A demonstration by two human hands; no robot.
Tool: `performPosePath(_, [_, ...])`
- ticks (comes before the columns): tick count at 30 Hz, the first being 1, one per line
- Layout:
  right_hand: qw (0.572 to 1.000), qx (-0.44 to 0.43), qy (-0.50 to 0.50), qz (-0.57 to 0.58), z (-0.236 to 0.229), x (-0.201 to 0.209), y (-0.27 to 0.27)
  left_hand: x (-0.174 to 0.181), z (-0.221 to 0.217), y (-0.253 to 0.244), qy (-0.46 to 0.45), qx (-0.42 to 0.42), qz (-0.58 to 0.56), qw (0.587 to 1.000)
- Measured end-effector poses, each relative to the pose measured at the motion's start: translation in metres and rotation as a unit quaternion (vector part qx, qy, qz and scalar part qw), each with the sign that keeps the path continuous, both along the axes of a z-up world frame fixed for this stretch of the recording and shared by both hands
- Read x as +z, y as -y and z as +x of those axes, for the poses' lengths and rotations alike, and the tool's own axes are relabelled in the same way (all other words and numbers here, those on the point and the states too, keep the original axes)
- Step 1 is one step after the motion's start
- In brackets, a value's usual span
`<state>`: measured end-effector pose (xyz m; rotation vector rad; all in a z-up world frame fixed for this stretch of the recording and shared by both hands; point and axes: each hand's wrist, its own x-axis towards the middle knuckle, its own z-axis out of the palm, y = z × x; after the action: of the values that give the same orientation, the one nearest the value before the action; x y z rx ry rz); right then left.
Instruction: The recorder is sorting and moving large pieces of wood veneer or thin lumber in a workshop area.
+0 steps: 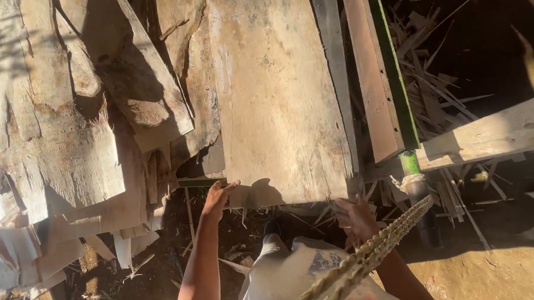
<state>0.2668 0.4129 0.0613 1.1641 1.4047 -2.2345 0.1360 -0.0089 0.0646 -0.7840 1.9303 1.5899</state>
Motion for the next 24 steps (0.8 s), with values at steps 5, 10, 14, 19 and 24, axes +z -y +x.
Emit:
performPosePath(5, [0.995,-0.07,-0.071,-0.024,0.05,0.015,-0.097,-0.008,-0.01,-0.017,-0.046,-0.031,0.099,0.994])
performPosePath(10, [0.967,0.027,-0.231,-0.108,0.043,0.188,-0.108,-0.009,-0.043,-0.016,-0.254,-0.119,0.3,0.912])
performPosePath(14, [0.979,0.119,-0.167,0.011,0.045,0.191,-0.105,-0.017,-0.065,-0.009,-0.237,-0.088,0.396,0.883])
performPosePath(19, [0.976,0.123,-0.083,0.16,0.042,0.194,-0.093,-0.003,-0.101,-0.039,-0.174,-0.061,0.287,0.94])
performPosePath(24, [0.954,0.148,-0.092,0.242,0.04,0.215,-0.077,-0.032,-0.116,-0.073,-0.184,-0.049,0.236,0.953])
